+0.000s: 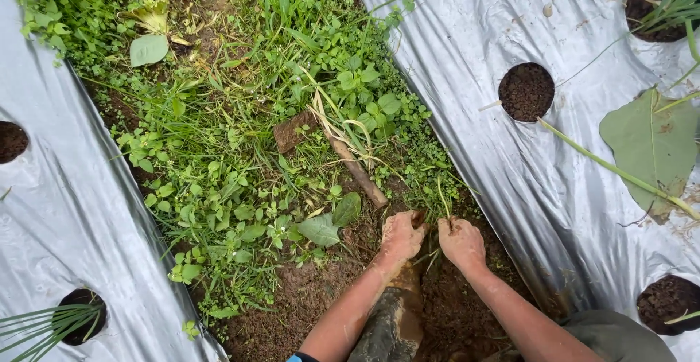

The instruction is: The person kneels between rows of onions growing through plastic mulch and pulls weeds by hand from the soil between the rows. They gather the uprooted weeds and discard them onto the ground.

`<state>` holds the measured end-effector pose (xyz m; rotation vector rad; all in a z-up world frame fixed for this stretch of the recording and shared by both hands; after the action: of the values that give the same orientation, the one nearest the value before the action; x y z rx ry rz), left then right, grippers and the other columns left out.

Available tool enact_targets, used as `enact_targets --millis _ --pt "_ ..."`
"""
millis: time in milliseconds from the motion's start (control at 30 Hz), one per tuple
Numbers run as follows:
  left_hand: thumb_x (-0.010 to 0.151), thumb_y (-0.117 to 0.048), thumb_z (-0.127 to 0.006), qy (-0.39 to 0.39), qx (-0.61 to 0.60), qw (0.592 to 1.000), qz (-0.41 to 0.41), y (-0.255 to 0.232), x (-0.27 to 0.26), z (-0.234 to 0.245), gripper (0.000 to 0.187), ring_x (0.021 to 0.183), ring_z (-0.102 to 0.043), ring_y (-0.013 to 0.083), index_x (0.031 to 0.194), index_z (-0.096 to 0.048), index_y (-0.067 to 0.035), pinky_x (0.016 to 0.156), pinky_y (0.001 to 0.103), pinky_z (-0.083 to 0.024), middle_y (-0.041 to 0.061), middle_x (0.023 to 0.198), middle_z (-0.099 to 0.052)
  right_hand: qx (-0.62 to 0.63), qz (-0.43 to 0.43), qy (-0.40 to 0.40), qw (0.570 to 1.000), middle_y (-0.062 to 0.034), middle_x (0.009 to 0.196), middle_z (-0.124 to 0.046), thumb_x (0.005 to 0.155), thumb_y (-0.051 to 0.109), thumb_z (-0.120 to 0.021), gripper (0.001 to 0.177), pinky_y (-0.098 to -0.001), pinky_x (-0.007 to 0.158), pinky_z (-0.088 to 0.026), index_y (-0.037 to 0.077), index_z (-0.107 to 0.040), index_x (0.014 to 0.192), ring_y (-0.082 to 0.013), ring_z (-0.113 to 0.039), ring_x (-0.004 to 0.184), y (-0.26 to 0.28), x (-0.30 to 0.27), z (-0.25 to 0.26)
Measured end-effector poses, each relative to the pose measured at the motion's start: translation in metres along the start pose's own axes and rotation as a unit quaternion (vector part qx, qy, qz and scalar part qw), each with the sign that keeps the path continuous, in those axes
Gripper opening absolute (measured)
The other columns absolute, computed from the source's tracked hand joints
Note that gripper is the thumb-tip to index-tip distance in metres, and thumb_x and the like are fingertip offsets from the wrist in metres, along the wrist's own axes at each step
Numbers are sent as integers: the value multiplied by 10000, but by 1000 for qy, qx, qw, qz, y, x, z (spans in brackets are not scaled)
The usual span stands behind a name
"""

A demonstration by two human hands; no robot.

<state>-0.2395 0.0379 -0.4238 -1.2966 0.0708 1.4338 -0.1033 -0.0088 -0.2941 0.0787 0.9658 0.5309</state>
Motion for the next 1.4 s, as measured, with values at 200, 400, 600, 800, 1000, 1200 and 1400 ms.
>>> enact_targets --millis 200,400,600,800,1000,1200,1400 --pt "863 -432 -709 38 -21 999 -15 84 80 -93 231 1008 -729 328 1047 -784 -315 853 446 -597 -6 954 -777 -51 11 21 998 -335 1212 -691 950 577 -443 741 -564 1048 -483 -30 -670 1310 -486 -598 1250 10 18 3" --pt "858 -418 -678 33 -2 998 -50 104 79 -107 182 999 -713 368 958 -786 -310 846 467 -590 26 905 -764 -19 31 6 999 -307 1089 -733 924 450 -503 579 -567 979 -519 -25 -759 1136 -489 -648 1158 -7 68 -19" --pt "841 -392 -661 23 32 998 -57 95 70 -97 146 967 -725 333 891 -779 -321 830 462 -594 19 865 -755 5 30 9 999 -309 992 -732 898 443 -522 564 -570 924 -541 -44 -770 1039 -499 -668 1097 -25 78 -36" --pt "806 -384 -687 4 25 998 -53 23 2 4 149 953 -731 355 871 -790 -297 820 462 -594 30 846 -762 -31 101 -21 994 -266 783 -718 927 453 -500 543 -575 752 -560 -20 -763 885 -509 -702 883 6 42 -26" --pt "859 -424 -700 -15 -41 995 -85 -37 -27 51 215 957 -734 343 929 -796 -246 816 437 -580 51 858 -765 -106 133 -129 977 -321 913 -710 1060 279 -423 525 -648 910 -552 20 -327 1507 -523 -693 1004 69 -44 62" --pt "889 -389 -697 -26 -54 992 -110 -53 -42 61 203 1034 -700 415 967 -802 -235 868 499 -568 117 950 -764 -209 196 -123 950 -180 1180 -704 961 315 -541 559 -617 846 -589 194 -433 1496 -499 -708 957 30 48 24" --pt "899 -387 -698 -50 -63 990 -112 -34 -28 52 195 1056 -694 412 962 -802 -235 870 503 -565 115 975 -764 -124 237 -145 953 -175 1018 -725 981 195 -476 386 -615 754 -610 131 -604 1339 -504 -705 875 21 66 16"
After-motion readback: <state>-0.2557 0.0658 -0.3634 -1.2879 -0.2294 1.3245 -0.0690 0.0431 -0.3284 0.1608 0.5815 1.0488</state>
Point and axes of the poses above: each hand's wrist, its own x-axis towards the middle knuckle, its own z-axis out of the back of the hand, y = z × x, the point moved 5 cm from there along x, towards the middle knuckle
